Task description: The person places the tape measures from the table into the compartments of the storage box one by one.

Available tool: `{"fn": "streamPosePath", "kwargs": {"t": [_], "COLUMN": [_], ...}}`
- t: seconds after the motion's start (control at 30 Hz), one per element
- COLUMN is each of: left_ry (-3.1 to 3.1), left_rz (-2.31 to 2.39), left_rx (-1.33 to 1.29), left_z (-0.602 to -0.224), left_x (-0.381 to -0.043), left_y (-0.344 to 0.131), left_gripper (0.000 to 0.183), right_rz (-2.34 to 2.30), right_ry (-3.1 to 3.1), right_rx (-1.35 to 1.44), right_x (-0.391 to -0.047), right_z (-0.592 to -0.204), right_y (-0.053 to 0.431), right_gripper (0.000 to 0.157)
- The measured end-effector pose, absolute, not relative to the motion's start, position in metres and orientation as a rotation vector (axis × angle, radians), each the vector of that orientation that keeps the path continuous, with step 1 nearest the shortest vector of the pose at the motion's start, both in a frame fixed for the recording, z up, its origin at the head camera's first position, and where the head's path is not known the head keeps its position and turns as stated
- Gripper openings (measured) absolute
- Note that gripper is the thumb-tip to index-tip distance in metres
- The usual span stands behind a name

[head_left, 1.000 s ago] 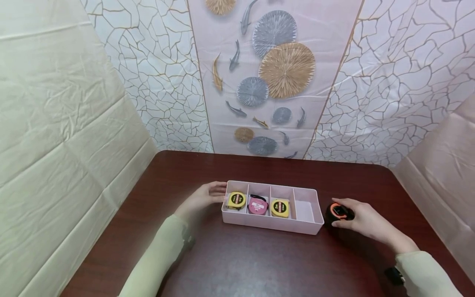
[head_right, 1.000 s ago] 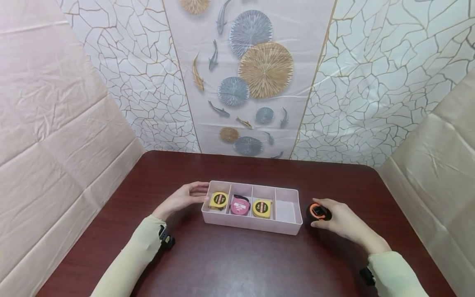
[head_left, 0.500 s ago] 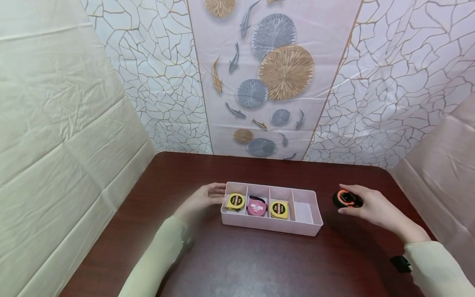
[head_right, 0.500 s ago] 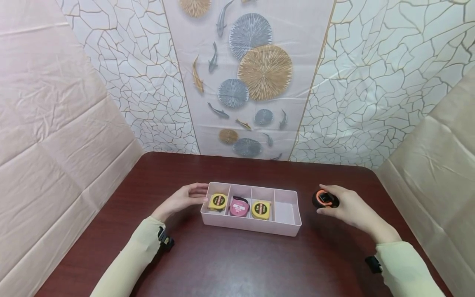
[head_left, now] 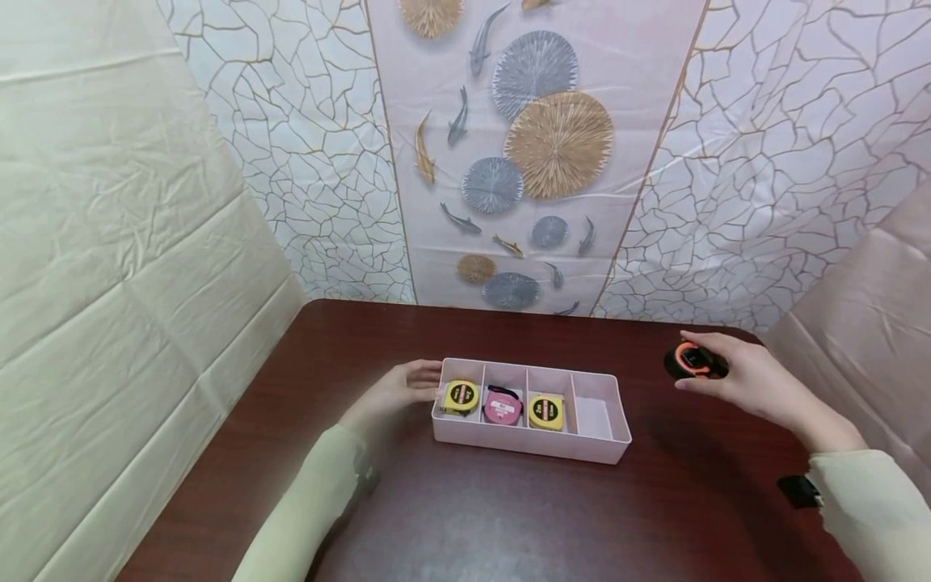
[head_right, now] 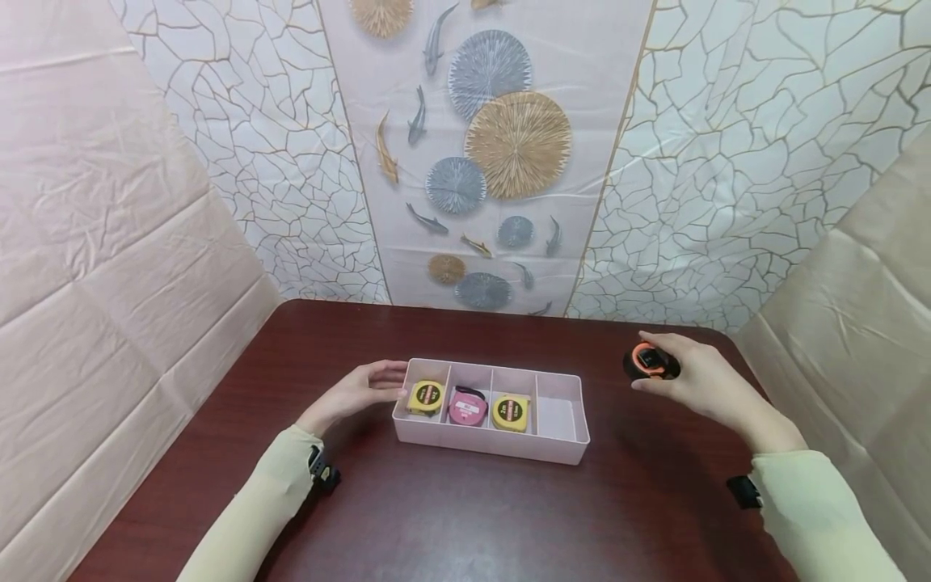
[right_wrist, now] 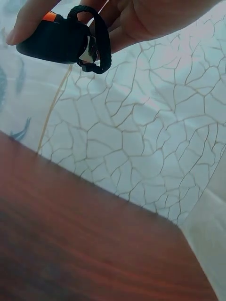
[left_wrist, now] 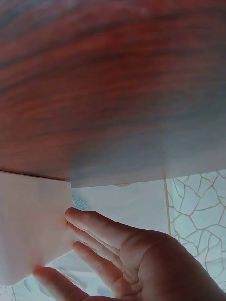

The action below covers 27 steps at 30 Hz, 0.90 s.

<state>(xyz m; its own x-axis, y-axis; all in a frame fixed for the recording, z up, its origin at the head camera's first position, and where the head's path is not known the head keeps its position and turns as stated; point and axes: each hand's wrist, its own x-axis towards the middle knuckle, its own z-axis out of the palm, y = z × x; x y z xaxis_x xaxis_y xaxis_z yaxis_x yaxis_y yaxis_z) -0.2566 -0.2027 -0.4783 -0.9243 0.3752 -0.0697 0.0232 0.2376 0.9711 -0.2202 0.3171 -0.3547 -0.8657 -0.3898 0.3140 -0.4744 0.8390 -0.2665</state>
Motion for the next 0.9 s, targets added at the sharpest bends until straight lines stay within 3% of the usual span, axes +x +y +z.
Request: {"fn": "streamPosePath", "kwargs": {"t": [0.9], "left_ry": [2.215], "left_rz": [1.748], "left_rx": [0.365], "left_z": [-0.483], "left_x": [-0.259], "left_y": [-0.203], "left_gripper": [0.056], "right_rz": [0.537], "right_ry": [-2.715], "right_rx": [0.58], "right_x": [-0.228], "right_z": [-0.316], "right_y": [0.314], "right_gripper": [0.08]}}
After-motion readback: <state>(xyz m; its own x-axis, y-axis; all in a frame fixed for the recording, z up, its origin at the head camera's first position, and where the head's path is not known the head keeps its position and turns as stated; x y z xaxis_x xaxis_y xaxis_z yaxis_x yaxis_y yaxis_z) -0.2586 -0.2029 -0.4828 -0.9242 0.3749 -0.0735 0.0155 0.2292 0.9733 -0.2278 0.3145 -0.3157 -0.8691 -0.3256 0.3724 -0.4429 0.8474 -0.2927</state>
